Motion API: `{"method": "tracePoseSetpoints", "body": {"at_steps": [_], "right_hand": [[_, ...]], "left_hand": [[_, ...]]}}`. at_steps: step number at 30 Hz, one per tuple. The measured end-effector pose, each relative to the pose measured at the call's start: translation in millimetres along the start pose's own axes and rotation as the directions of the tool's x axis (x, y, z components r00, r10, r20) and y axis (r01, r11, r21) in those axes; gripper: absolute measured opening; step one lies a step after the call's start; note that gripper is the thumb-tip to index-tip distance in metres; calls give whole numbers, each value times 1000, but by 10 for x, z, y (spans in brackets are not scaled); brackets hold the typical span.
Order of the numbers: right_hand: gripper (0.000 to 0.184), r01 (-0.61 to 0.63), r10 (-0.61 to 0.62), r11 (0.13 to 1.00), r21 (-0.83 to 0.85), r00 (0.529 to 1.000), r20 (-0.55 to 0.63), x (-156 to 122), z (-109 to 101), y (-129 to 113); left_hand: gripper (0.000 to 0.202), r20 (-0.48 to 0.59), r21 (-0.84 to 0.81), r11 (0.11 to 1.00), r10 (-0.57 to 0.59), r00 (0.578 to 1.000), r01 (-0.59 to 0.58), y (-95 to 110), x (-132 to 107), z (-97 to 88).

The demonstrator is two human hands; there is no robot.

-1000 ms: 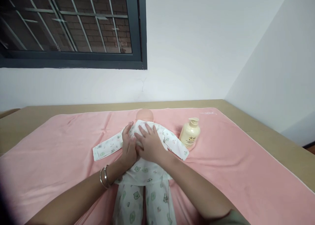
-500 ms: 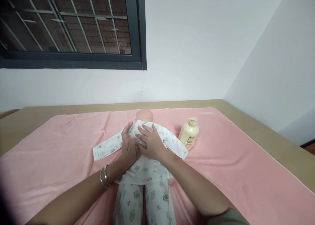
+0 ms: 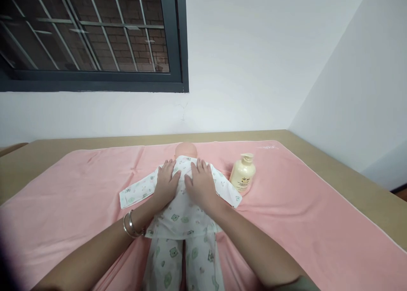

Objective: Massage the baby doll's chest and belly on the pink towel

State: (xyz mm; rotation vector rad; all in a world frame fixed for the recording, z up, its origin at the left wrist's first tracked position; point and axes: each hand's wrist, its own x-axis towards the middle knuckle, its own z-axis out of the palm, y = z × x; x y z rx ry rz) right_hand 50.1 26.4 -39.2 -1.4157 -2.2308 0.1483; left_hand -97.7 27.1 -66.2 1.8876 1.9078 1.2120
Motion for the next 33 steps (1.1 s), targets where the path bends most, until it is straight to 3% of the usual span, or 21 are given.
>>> {"method": "tracePoseSetpoints", "body": {"at_steps": [4,9,14,21,25,28,33], "right_hand": [[58,80,-79,995,-55,996,32,-149,22,-140],[55,3,-1,1000,-20,995,103,132,3,67],[55,-11,16,998,-61,997,81,256,29,149],[52,72,-61,978,-197,996,66,-244,-75,-205],[54,134,-109,970,-201,986,130,-399,-196,-318],[56,66,-41,989,-135,983,177,-207,-247,-212],[60,-12,23,999,-51,977,210,165,-170,28]], "left_hand": [[49,9,53,998,28,1000,-29,-19,-41,1],[50,9,67,992,107,994,-107,-11,-151,11],[50,26,129,985,108,994,-110,41,-215,-14],[49,81,239,953,171,982,-186,21,-119,-101],[48,130,251,959,97,987,-128,-72,77,-164],[49,127,277,950,113,985,-145,-40,5,-147],[54,73,333,918,203,976,-216,166,-377,-73]]}}
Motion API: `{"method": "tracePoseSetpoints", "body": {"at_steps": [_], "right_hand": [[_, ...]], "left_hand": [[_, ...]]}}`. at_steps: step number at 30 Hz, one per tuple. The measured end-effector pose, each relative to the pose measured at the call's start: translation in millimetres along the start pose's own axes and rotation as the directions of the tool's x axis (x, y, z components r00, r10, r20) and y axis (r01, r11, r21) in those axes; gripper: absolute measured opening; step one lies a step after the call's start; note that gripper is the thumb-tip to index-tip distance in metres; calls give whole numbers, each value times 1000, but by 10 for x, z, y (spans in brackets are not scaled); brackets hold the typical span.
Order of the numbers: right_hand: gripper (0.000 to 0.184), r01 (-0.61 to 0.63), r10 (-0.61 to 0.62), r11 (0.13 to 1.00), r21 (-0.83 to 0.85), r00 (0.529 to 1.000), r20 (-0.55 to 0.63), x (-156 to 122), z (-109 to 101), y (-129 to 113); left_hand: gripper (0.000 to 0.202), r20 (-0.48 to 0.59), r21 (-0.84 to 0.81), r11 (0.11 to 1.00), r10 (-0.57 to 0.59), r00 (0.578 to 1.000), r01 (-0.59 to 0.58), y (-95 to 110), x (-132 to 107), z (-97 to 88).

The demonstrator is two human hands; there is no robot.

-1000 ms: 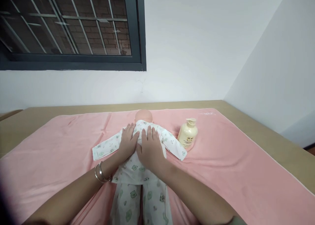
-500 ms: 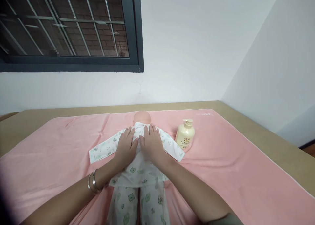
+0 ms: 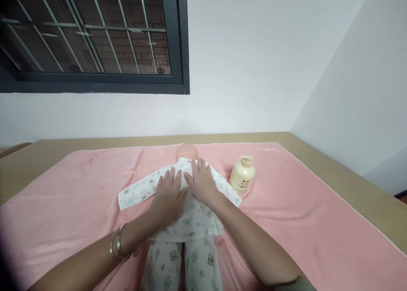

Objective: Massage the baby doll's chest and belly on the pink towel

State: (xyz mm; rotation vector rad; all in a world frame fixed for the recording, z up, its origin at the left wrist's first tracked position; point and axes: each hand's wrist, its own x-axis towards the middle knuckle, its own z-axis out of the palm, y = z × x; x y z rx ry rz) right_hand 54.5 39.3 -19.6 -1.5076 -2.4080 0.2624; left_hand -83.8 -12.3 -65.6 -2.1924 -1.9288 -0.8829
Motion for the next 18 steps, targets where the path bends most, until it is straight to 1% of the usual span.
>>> {"method": "tracePoseSetpoints", "body": {"at_steps": [1,3,6,8,10,12,14,16,18], "right_hand": [[59,-3,3,1000,-1,1000,-13,5,26,-1],[55,-6,5,1000,-21,999,-50,-69,73,-53],[50,31,-38,997,-72,993,-109,-267,75,-170],[48,58,-69,995,-86,990,-127,-335,32,-202],[45,67,-75,996,-67,990,-123,-292,-10,-167],[45,55,-58,998,-32,991,-117,-163,-20,-87],[48,30,-31,1000,-7,993,-113,-28,11,-17],[50,5,-7,1000,-14,995,-101,25,54,-9],[50,6,-12,998,-57,995,-98,-42,67,-79]], "left_hand": [[54,4,10,1000,8,1000,-8,16,-10,-11],[50,38,5,1000,14,999,-15,-32,59,-39],[49,117,-49,997,-58,991,64,-206,259,-61],[49,131,-50,993,-100,986,107,-263,317,-49],[49,93,-13,997,-79,993,81,-218,260,-26],[49,45,33,999,-26,999,25,-105,136,-11],[52,34,63,998,5,999,-8,-9,45,-15],[53,74,71,997,15,997,-20,-1,68,-34],[52,143,53,999,-13,990,5,-87,198,-55]]}}
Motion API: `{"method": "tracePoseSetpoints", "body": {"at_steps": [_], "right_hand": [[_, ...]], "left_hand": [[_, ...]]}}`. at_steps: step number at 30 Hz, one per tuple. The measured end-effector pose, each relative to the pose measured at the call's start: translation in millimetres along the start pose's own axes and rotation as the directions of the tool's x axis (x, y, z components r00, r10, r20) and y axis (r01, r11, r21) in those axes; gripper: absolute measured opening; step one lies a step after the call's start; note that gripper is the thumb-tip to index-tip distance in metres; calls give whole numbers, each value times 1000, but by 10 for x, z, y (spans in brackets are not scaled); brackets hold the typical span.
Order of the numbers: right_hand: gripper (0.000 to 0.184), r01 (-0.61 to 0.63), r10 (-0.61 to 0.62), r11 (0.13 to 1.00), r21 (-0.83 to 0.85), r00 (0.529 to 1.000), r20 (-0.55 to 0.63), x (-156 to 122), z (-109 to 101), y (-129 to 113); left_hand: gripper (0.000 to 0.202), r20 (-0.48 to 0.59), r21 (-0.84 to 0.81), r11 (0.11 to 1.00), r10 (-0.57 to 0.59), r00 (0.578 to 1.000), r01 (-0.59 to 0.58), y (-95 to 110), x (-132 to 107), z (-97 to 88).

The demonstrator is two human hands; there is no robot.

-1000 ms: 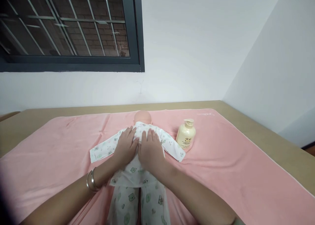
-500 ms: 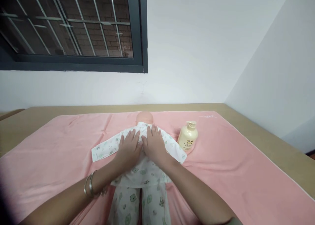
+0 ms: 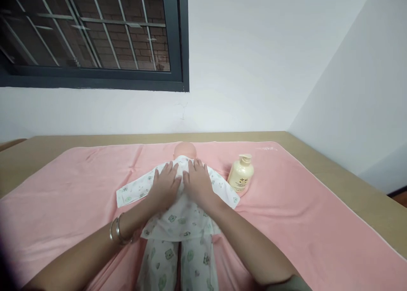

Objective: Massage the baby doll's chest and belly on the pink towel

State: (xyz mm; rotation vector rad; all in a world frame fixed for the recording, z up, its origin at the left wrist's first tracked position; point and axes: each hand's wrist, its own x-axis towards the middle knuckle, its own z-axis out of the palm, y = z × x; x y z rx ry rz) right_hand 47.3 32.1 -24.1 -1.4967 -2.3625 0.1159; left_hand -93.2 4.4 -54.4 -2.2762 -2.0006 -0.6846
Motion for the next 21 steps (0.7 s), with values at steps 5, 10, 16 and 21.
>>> {"method": "tracePoseSetpoints", "body": {"at_steps": [5,10,16,21], "right_hand": [[43,18,-15,998,-68,999,51,-258,-210,-193],[46,-32,31,999,22,999,44,40,-220,42],[44,50,-48,998,-28,997,67,12,-200,17],[37,120,-113,991,-54,988,110,-305,-414,-210]], "left_hand": [[50,58,-47,991,-125,990,128,-158,215,-38],[48,-75,22,1000,6,997,-4,121,-127,-24],[47,-31,-109,992,-66,997,63,6,16,-65],[47,47,-161,970,-176,983,182,-146,150,-52]]}}
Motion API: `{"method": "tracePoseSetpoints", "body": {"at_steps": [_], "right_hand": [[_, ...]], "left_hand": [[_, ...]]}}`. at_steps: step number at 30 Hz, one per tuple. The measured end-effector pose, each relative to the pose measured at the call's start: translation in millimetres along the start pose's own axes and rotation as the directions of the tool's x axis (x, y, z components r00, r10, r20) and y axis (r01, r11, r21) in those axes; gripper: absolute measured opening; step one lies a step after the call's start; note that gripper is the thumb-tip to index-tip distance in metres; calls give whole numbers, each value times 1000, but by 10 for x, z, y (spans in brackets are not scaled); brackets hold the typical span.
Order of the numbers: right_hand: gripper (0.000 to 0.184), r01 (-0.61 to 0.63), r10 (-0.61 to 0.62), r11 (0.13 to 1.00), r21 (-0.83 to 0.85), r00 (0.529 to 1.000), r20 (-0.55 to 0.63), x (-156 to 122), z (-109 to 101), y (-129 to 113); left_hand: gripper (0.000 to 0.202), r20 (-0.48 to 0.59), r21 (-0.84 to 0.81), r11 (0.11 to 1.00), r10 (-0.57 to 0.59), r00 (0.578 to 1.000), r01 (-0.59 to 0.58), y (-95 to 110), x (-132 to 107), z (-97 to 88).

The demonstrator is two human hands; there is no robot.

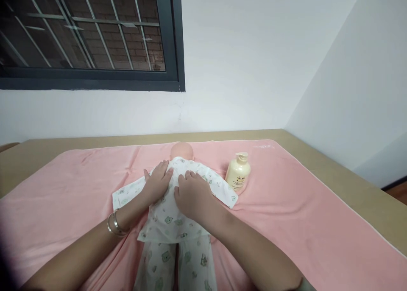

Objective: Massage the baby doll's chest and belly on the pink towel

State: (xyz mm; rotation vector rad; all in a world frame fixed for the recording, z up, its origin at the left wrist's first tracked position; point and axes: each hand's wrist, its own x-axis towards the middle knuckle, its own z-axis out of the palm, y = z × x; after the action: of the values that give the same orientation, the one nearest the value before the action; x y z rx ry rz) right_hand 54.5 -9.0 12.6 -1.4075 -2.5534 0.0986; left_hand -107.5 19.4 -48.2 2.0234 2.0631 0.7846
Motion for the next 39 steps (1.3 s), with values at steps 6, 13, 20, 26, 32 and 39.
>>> {"method": "tracePoseSetpoints", "body": {"at_steps": [6,13,20,26,32,39], "right_hand": [[47,-145,148,988,44,987,-62,388,217,302],[38,-67,66,995,-76,998,-13,52,93,11],[35,-184,184,983,5,982,-46,85,-67,101],[52,-124,136,989,86,978,-159,357,438,304],[57,-165,201,966,199,964,-175,331,602,297],[52,-159,220,950,269,952,-212,371,626,336]], "left_hand": [[57,-61,192,968,178,982,-163,228,-478,55],[43,72,151,978,134,988,-144,77,-131,-121],[48,64,72,997,13,998,-17,46,-28,-76],[54,0,270,950,165,986,-158,234,-359,-88],[56,-77,190,980,78,994,-63,136,-181,43],[55,-119,45,999,34,992,-29,82,-143,177]]}}
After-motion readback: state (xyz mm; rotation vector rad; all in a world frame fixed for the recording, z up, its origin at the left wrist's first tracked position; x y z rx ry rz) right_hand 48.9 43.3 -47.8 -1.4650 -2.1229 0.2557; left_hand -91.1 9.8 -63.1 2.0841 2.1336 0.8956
